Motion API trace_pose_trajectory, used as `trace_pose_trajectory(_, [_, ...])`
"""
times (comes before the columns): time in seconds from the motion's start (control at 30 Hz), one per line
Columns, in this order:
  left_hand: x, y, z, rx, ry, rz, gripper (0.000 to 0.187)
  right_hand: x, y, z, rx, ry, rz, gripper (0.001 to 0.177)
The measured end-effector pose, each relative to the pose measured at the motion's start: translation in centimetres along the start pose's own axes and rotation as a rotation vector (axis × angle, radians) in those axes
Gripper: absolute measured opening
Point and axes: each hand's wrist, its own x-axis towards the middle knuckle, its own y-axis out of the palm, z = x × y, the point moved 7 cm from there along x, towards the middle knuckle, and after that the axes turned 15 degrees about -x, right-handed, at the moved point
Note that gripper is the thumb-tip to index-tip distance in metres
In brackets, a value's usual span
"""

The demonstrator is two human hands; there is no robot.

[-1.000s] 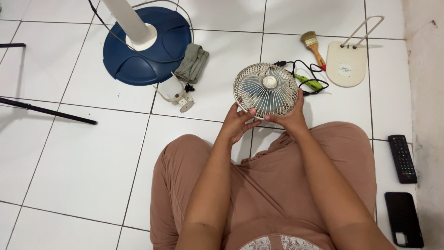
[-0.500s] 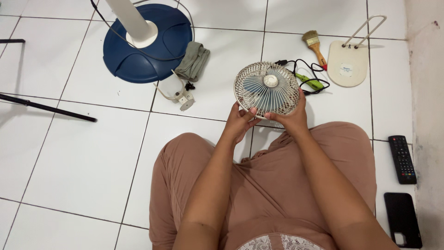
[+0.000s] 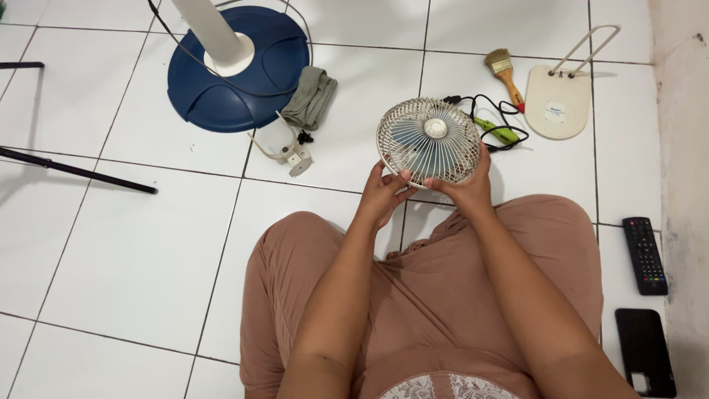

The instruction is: The person sits on the floor and assembles a small electric fan. They attach the front grille to the fan body, then pick up the base and insert a small metal rod into the stand mechanism.

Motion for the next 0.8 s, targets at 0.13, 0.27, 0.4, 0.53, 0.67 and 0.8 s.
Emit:
trace_pose_trajectory(0.13, [-0.5, 1.4, -0.4, 0.049, 0.013, 0.011, 0.088, 0.4, -0.1, -2.2, -0.211, 0.016, -0.068, 0.130])
trace_pose_trajectory(0.27, [-1.2, 1.9, -1.2, 0.127, 0.038, -0.111, 0.103, 0.2, -0.2, -4.9, -0.258, 0.016, -0.125, 0.100])
trace_pose_trajectory(0.4, [-0.9, 1.3, -2.4, 0.123, 0.027, -0.193, 0.111, 0.6, -0.2, -5.0, 0.066, -0.016, -0.142, 0.068])
trace_pose_trajectory(0.53, [-0.7, 1.2, -2.2, 0.091, 0.045, -0.146, 0.103, -0.5, 0.3, -3.6, -0.040, 0.106, -0.056, 0.077])
trace_pose_trajectory(0.67, [-0.1, 1.7, -0.8, 0.161, 0.007, -0.130, 0.091, -1.1, 1.5, 1.0, -0.456, -0.161, 0.012, 0.044])
trace_pose_trajectory(0.8, [0.6, 0.4, -0.4, 0.226, 0.016, -0.195, 0.087, -1.0, 0.5, 2.7, -0.489, -0.231, -0.138, 0.041])
